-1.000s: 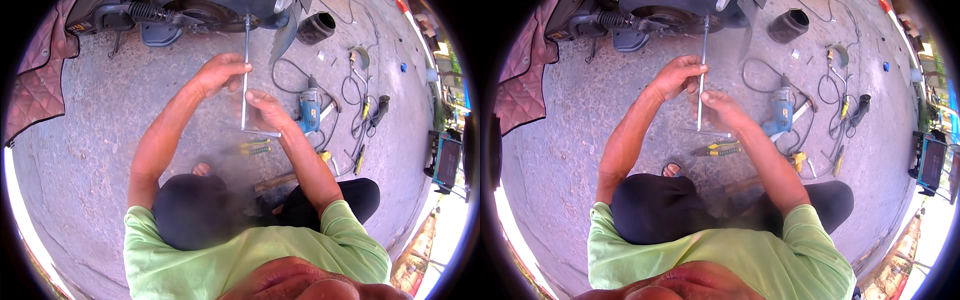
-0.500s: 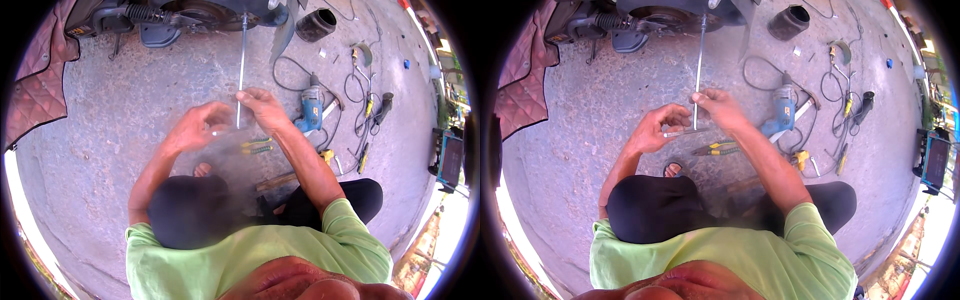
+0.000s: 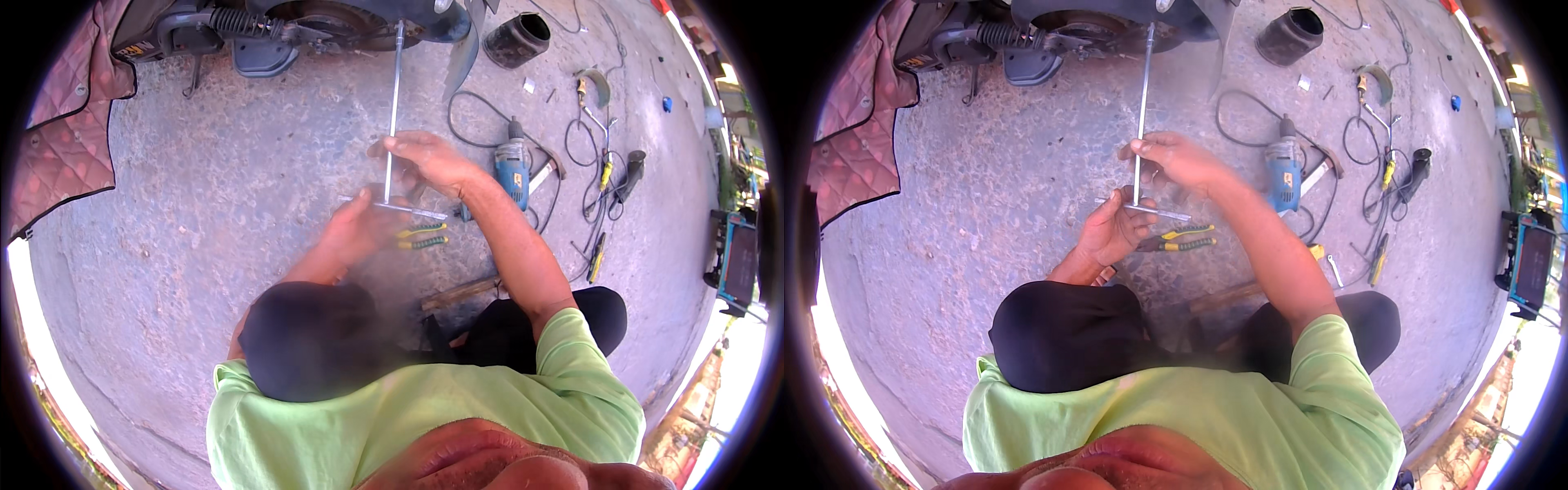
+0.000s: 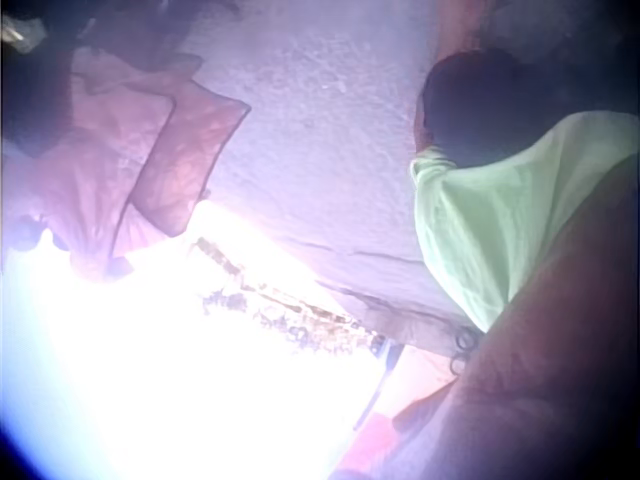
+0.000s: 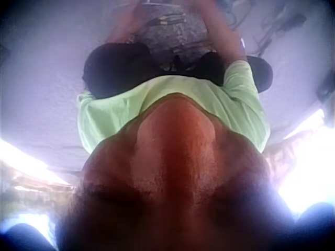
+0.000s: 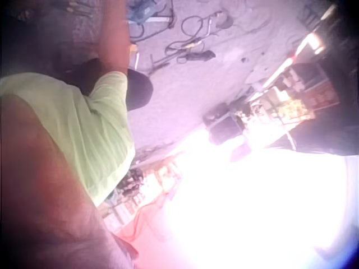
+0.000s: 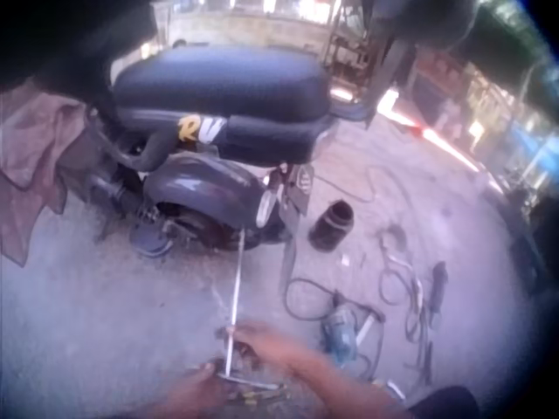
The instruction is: The person unscrews and removes a rear panel from a scooter using a T-handle socket wrench and a screwdriver.
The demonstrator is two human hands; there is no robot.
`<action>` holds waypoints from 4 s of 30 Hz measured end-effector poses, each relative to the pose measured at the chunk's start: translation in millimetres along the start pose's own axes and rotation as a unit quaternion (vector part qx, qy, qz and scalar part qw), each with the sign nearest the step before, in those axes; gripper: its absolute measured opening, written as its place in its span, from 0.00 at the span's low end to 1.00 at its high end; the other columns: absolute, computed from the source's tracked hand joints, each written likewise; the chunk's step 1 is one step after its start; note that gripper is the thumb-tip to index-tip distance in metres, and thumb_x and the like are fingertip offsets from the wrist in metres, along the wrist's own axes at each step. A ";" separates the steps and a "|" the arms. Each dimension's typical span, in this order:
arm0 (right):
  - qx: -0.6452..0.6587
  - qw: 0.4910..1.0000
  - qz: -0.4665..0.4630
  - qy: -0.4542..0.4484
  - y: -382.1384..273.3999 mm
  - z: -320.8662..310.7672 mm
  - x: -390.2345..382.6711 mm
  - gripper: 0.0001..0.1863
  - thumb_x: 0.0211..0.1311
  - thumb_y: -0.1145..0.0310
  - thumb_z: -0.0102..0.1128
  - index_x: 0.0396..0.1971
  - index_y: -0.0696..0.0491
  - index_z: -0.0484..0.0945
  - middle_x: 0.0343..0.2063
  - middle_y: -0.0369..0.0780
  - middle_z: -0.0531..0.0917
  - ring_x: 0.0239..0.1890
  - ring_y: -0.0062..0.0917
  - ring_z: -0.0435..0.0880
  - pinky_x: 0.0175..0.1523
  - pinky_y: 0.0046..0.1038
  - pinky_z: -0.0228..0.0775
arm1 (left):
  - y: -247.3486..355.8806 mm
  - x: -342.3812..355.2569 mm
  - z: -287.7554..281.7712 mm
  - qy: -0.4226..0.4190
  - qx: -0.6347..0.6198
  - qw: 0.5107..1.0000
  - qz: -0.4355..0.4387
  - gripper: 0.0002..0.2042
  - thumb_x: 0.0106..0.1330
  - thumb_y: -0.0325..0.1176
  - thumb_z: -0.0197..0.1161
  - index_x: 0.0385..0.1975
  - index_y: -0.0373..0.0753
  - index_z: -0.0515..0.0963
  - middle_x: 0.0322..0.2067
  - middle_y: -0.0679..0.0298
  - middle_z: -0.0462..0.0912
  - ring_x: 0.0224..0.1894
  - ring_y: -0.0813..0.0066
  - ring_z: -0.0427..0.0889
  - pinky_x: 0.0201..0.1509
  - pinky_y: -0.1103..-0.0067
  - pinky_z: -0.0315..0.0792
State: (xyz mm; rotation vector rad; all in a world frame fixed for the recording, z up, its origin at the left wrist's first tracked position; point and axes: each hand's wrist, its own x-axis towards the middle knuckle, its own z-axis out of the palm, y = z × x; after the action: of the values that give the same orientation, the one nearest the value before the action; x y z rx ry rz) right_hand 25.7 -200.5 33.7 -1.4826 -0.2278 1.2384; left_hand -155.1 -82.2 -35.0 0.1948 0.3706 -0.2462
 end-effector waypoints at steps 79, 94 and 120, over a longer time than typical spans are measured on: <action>0.028 0.993 -0.084 0.074 -22.3 22.0 36.6 0.19 0.72 0.52 0.63 0.37 0.57 0.81 0.27 0.35 0.82 0.22 0.14 0.73 0.25 0.19 0.65 | 11.4 -10.8 -22.0 -0.059 0.487 0.871 -0.035 0.25 0.61 0.35 0.64 0.58 0.30 0.77 0.41 0.55 0.83 0.35 0.68 0.84 0.43 0.73 0.77; 0.078 0.989 -0.078 0.102 -12.1 17.6 44.1 0.15 0.72 0.56 0.65 0.32 0.53 0.79 0.21 0.31 0.77 0.17 0.12 0.68 0.21 0.19 0.57 | 39.1 -27.1 -28.7 0.023 0.339 0.940 0.033 0.40 0.66 0.30 0.61 0.77 0.32 0.50 0.35 0.58 0.82 0.36 0.68 0.83 0.41 0.75 0.77; -0.028 0.987 -0.075 0.137 -16.2 8.1 46.3 0.22 0.76 0.50 0.54 0.33 0.55 0.78 0.22 0.36 0.79 0.21 0.20 0.77 0.27 0.26 0.67 | 81.3 -53.9 4.0 0.188 0.453 0.818 0.301 0.12 0.73 0.36 0.62 0.46 0.33 0.82 0.27 0.63 0.81 0.26 0.77 0.78 0.31 0.79 0.72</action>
State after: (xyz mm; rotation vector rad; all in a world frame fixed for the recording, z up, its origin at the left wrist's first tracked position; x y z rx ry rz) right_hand 47.0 -156.9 22.7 -1.6352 -0.1871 0.9035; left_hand -180.3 5.1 0.6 1.3034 0.5421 0.2787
